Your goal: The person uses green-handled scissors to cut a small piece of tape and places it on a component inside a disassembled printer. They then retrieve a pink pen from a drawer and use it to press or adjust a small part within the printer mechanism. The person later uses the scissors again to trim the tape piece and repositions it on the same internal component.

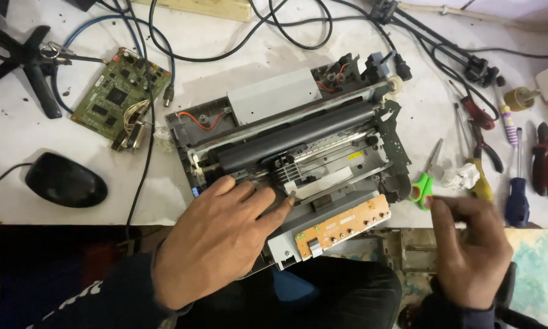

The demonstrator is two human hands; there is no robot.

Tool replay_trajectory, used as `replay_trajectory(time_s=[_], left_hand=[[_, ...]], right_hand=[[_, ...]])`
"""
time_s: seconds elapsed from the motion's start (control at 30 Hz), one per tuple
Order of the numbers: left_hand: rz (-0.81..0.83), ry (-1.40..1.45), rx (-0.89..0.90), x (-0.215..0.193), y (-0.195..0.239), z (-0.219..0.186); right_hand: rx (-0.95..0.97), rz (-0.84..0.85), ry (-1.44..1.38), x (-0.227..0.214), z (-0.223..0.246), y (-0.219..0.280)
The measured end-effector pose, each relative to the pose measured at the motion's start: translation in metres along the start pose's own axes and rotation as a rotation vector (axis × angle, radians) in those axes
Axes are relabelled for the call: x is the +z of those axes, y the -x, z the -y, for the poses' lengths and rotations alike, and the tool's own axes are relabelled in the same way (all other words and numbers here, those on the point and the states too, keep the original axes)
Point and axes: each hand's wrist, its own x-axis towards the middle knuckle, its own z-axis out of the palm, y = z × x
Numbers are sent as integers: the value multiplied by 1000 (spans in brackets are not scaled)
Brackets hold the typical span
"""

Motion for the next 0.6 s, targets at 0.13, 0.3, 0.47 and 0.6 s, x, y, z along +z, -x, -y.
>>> replay_trajectory(time_s=[0.13, 0.3, 0.47, 0.6], left_hand=[[-7, 17, -6, -1, -2, -2], [-6, 63, -22, -3, 0, -2], [-2, 79, -23, -4, -1, -1], [-11, 64, -17, -4, -1, -1]], right_hand=[[-183, 106, -38, 7, 39, -36], [-565, 423, 0, 38, 84, -74], [-654, 573, 30, 60, 84, -90], [-581, 689, 14, 65, 81, -92]])
